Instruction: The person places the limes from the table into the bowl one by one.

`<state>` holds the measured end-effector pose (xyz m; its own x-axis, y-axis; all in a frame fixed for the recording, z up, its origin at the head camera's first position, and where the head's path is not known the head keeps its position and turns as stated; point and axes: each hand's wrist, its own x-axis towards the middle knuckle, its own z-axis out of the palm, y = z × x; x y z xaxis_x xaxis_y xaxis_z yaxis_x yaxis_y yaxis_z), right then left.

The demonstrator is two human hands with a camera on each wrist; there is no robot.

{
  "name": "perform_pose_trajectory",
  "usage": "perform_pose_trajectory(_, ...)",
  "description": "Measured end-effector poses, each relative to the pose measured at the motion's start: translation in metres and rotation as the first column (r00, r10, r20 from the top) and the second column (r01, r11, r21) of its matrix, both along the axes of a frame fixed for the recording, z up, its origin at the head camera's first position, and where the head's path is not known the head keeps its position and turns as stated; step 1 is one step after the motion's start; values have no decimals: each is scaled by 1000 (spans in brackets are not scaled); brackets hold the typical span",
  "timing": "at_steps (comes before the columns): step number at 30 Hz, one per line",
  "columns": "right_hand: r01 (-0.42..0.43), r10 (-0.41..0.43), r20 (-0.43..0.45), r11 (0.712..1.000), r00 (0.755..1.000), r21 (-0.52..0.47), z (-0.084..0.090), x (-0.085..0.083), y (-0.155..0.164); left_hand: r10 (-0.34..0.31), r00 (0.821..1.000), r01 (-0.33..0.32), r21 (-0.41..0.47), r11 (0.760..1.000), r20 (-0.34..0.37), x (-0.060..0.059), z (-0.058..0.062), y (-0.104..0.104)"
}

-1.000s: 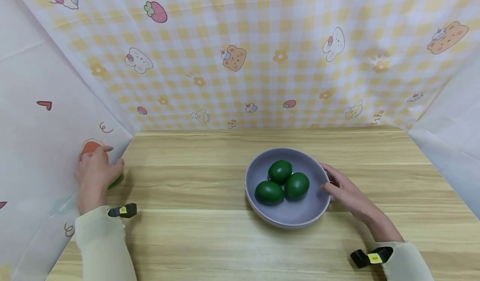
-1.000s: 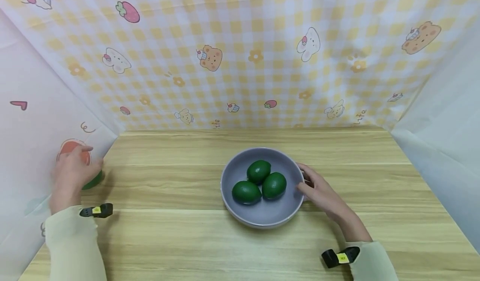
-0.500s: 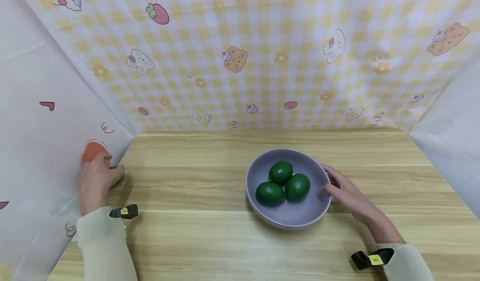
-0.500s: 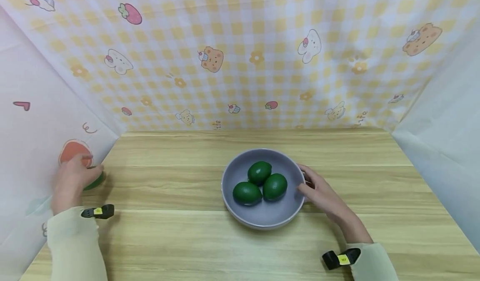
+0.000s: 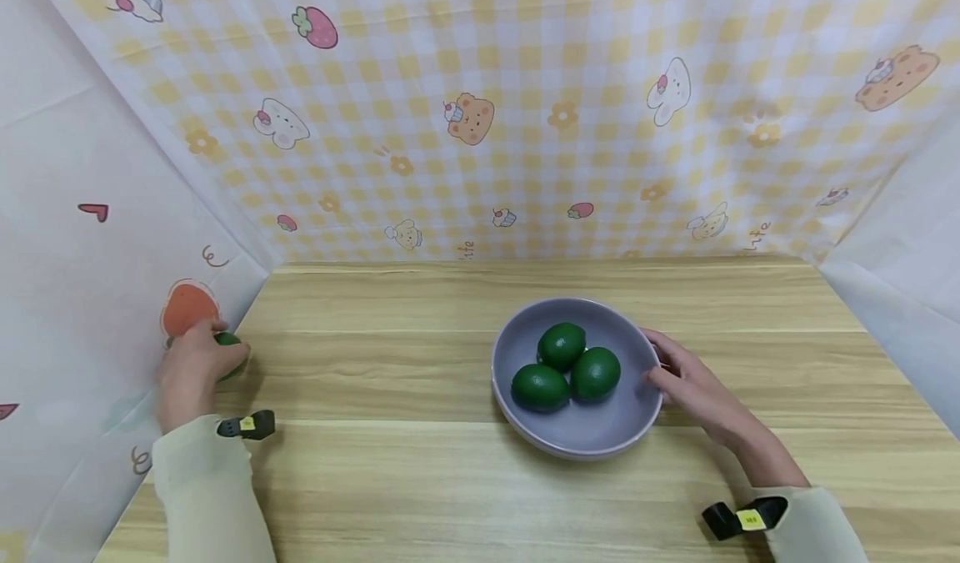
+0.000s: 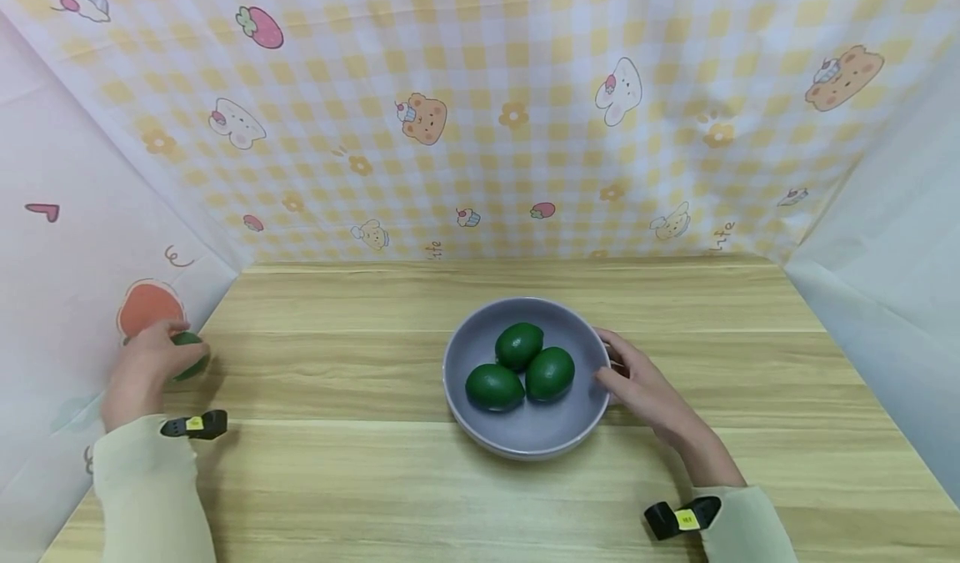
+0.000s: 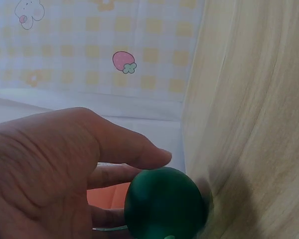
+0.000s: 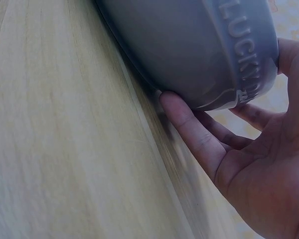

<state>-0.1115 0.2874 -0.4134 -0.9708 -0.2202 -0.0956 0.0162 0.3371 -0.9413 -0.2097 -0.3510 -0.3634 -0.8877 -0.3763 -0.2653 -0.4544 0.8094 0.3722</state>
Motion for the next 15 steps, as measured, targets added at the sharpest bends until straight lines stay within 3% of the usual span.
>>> perform_pose_trajectory(15,-6,6,14,1000,1000,-2,2,1,2,-17,1000,17,8,1000,13,2,-1,-2)
